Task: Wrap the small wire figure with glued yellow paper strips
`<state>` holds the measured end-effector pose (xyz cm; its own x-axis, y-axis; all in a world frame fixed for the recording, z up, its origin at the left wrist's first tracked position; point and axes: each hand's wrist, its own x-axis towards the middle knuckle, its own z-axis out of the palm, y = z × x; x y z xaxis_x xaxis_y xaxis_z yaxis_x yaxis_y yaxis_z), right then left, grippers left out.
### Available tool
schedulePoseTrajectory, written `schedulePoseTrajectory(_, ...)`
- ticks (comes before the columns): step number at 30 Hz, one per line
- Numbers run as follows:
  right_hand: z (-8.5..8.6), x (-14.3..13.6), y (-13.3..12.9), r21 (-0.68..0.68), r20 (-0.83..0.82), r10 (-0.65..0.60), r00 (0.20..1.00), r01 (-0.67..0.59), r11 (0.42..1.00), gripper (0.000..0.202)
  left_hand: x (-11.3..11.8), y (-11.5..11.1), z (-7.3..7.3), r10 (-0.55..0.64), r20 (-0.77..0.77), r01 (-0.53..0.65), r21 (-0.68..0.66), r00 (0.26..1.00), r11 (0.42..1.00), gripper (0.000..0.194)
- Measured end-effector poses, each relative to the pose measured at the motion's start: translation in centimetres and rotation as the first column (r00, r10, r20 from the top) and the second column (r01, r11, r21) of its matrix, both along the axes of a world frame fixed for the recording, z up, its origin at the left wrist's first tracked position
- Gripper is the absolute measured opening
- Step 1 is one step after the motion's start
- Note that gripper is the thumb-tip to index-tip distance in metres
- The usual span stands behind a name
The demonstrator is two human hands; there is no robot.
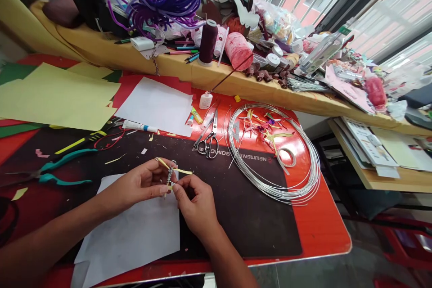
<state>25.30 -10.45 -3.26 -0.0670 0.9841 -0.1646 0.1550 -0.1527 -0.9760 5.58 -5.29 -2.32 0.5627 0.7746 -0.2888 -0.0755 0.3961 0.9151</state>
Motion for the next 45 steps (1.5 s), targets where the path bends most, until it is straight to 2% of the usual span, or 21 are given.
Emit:
schedulePoseTrajectory(4, 0.08, 0.00, -0.09, 0.013, 0.013, 0.000, 1.000, 0.000, 1.000, 0.023, 0.02, -0.16, -0.26, -0.008, 0.000, 0.008, -0.004, 1.000, 1.000, 0.050)
schedulePoseTrajectory(17, 0.35, -0.08, 0.05, 0.021, 0.013, 0.033, 0.999, -0.033, 0.999, 0.022, 0.78, -0.51, -0.26, 0.103, 0.009, -0.101, -0.098, 0.995, 0.990, 0.043)
schedulePoseTrajectory(23, 0.11, 0.11, -0.07, -0.011, -0.086, -0.041, 0.995, 0.040, 0.999, 0.019, 0.64, -0.57, -0.11, 0.174, 0.034, -0.167, -0.162, 0.984, 0.973, 0.044)
schedulePoseTrajectory(26, 0.04, 0.20, -0.29, 0.038, -0.081, -0.097, 0.992, 0.100, 0.994, 0.017, 0.53, -0.49, -0.01, 0.233, 0.036, -0.225, -0.162, 0.972, 0.961, 0.043)
schedulePoseTrajectory(29, 0.12, 0.21, -0.50, 0.142, -0.018, -0.113, 0.993, 0.114, 0.983, 0.015, 0.55, -0.40, 0.15, 0.266, 0.040, -0.257, -0.164, 0.963, 0.953, 0.044)
schedulePoseTrajectory(35, 0.43, 0.00, -0.49, 0.380, 0.204, -0.052, 0.978, -0.030, 0.925, 0.011, 0.84, -0.41, 0.34, 0.227, 0.053, -0.213, -0.198, 0.972, 0.957, 0.043)
schedulePoseTrajectory(45, 0.15, 0.00, -0.35, 0.390, 0.335, 0.033, 0.942, -0.171, 0.905, 0.015, 0.91, -0.58, 0.24, 0.156, 0.048, -0.144, -0.195, 0.987, 0.970, 0.044)
